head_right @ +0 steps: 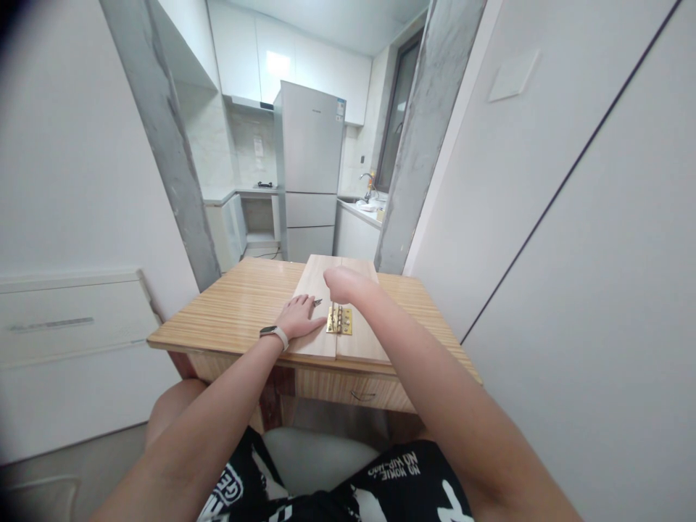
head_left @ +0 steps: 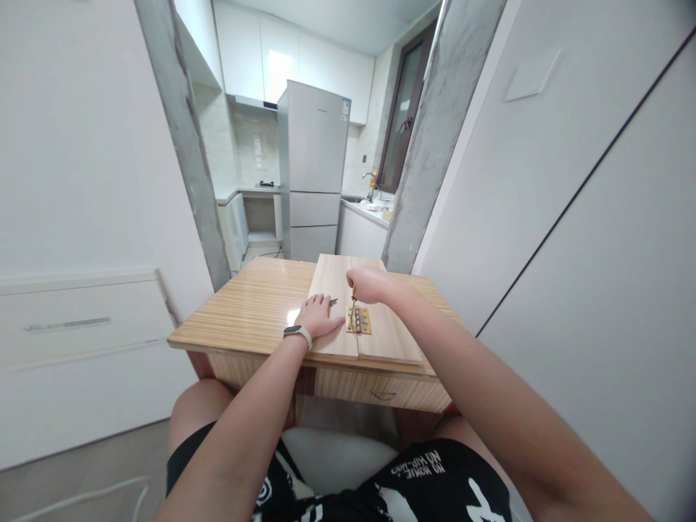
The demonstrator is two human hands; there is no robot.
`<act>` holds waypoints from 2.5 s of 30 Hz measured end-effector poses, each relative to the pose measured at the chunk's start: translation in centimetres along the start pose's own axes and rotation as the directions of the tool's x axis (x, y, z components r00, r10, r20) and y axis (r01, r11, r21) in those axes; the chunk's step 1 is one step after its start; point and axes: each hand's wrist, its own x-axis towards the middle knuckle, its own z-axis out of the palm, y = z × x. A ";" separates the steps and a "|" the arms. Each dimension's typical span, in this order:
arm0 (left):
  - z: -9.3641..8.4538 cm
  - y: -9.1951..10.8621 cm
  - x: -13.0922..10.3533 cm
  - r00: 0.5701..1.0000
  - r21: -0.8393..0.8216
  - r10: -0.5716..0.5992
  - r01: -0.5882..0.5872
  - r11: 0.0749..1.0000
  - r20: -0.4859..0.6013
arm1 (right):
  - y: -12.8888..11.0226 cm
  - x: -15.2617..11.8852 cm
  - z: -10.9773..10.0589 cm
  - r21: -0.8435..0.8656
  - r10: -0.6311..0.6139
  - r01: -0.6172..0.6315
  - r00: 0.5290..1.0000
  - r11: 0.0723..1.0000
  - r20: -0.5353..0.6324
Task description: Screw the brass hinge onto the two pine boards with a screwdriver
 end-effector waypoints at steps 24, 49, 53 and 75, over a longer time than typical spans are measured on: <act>0.2 -0.1 0.1 1.000 0.004 0.004 -0.004 1.000 -0.007 | 0.0 -0.5 -0.3 0.050 0.062 -0.060 0.997 0.997 -0.034; 0.7 -0.4 0.3 0.998 -0.027 0.030 -0.032 0.999 -0.061 | 0.5 -0.6 0.4 0.096 0.115 -0.104 0.987 0.990 -0.115; 0.7 -0.4 0.3 0.997 -0.043 0.032 -0.034 0.999 -0.064 | 0.9 -0.3 0.8 0.089 0.089 -0.077 0.985 0.993 -0.147; 0.7 -0.3 0.3 0.999 -0.024 0.013 -0.015 1.000 -0.045 | 1.4 -0.2 1.1 0.297 0.080 0.025 0.939 0.955 -0.333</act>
